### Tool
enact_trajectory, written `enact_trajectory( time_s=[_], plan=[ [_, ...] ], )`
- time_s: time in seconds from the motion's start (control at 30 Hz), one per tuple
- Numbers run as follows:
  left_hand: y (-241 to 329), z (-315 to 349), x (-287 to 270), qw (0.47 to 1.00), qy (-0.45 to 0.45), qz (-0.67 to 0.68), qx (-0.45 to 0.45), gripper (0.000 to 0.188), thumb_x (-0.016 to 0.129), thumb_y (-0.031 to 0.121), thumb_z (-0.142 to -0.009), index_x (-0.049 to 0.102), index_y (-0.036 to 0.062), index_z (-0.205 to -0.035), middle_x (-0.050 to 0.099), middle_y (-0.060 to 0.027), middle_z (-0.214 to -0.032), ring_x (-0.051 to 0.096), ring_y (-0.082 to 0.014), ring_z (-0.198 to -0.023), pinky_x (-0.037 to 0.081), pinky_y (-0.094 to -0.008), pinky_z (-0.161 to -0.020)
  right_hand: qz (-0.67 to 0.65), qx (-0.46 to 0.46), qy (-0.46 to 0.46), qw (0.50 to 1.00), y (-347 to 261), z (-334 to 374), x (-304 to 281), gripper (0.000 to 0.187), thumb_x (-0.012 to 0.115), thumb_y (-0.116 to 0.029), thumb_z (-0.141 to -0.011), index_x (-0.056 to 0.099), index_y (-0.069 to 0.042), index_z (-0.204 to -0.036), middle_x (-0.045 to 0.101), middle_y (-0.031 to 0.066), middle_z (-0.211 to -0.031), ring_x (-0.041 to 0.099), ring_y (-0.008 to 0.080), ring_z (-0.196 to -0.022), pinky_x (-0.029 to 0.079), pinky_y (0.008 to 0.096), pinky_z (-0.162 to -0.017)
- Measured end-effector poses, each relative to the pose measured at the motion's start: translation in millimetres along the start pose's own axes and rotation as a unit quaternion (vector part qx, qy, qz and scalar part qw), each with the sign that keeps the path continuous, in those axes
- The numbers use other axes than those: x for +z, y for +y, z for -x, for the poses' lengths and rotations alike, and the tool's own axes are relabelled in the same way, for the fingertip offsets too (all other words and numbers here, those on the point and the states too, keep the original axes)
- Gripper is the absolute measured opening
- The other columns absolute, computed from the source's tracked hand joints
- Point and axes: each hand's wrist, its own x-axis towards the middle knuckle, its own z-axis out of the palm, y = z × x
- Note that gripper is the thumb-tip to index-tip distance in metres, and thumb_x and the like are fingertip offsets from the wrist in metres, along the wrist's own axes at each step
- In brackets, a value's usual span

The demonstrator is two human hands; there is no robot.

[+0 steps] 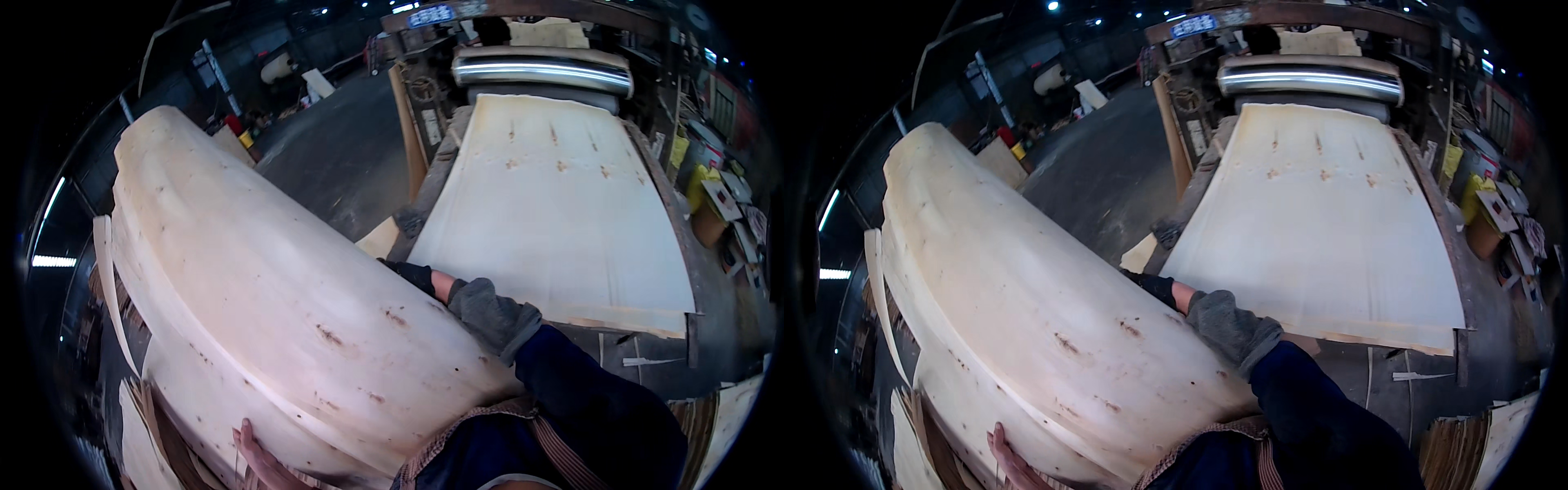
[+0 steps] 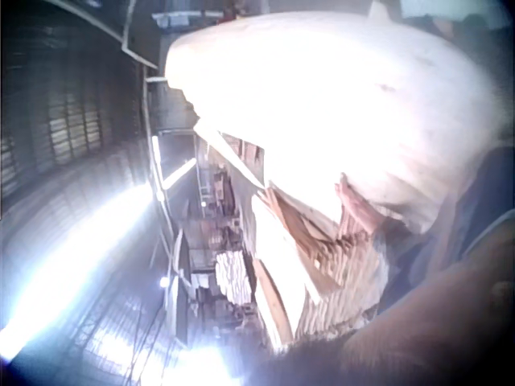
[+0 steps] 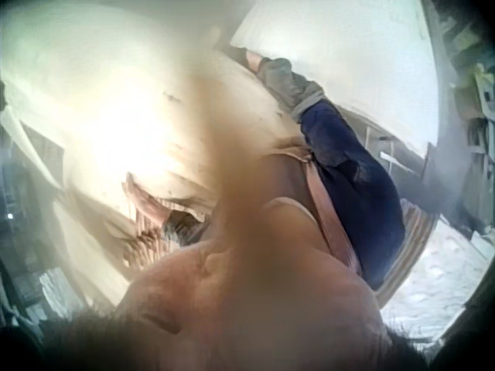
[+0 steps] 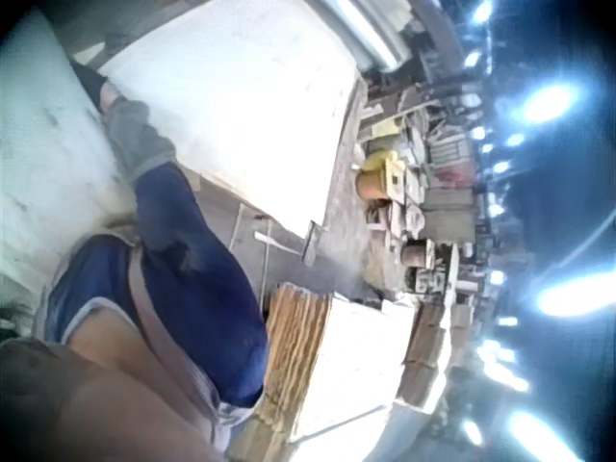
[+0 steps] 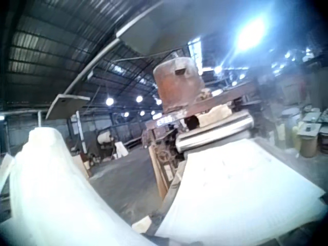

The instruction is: The person picks up thin wood veneer sheets from a stack, feeds them individually through a large metal roller machine, and places them onto a separate stack.

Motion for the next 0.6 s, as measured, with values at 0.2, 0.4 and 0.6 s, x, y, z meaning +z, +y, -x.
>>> enact_trajectory(
  time_s=[0.2,0.4,0.6],
  plan=[
    [-46.5,-99.4,4.8,0.959,-0.274,0.039,-0.064,0.044,0.055,0.014,-0.081,0.039,-0.0047,-0.118,0.057,-0.0185,-0.101,0.059,-0.0294,-0.087,0.052,-0.0394,-0.074,-0.005,-0.076,0.093,0.993,-24.7,92.8,-8.7,0.050,0.040,-0.040,-0.092,0.050,-0.001,-0.120,0.058,0.0104,-0.111,0.055,0.0170,-0.101,0.044,0.0300,-0.086],
    [-24.1,-108.4,109.4,0.893,-0.431,0.073,-0.109,0.037,0.048,0.008,-0.083,0.043,-0.0033,-0.118,0.058,-0.0192,-0.105,0.060,-0.0302,-0.090,0.053,-0.0410,-0.078,-0.032,-0.128,0.194,0.972,-37.0,183.4,-36.7,0.050,0.039,-0.041,-0.092,0.050,-0.001,-0.119,0.059,0.0101,-0.111,0.055,0.0170,-0.101,0.044,0.0299,-0.086],
    [-64.7,-68.5,272.0,0.813,-0.558,0.076,-0.147,0.036,0.049,0.008,-0.084,0.043,-0.0047,-0.118,0.057,-0.0194,-0.107,0.060,-0.0300,-0.091,0.052,-0.0418,-0.080,-0.040,-0.188,0.307,0.932,-34.5,261.4,-107.9,0.050,0.039,-0.042,-0.092,0.051,-0.001,-0.119,0.059,0.0099,-0.110,0.055,0.0170,-0.101,0.044,0.0299,-0.085]
  ],
)
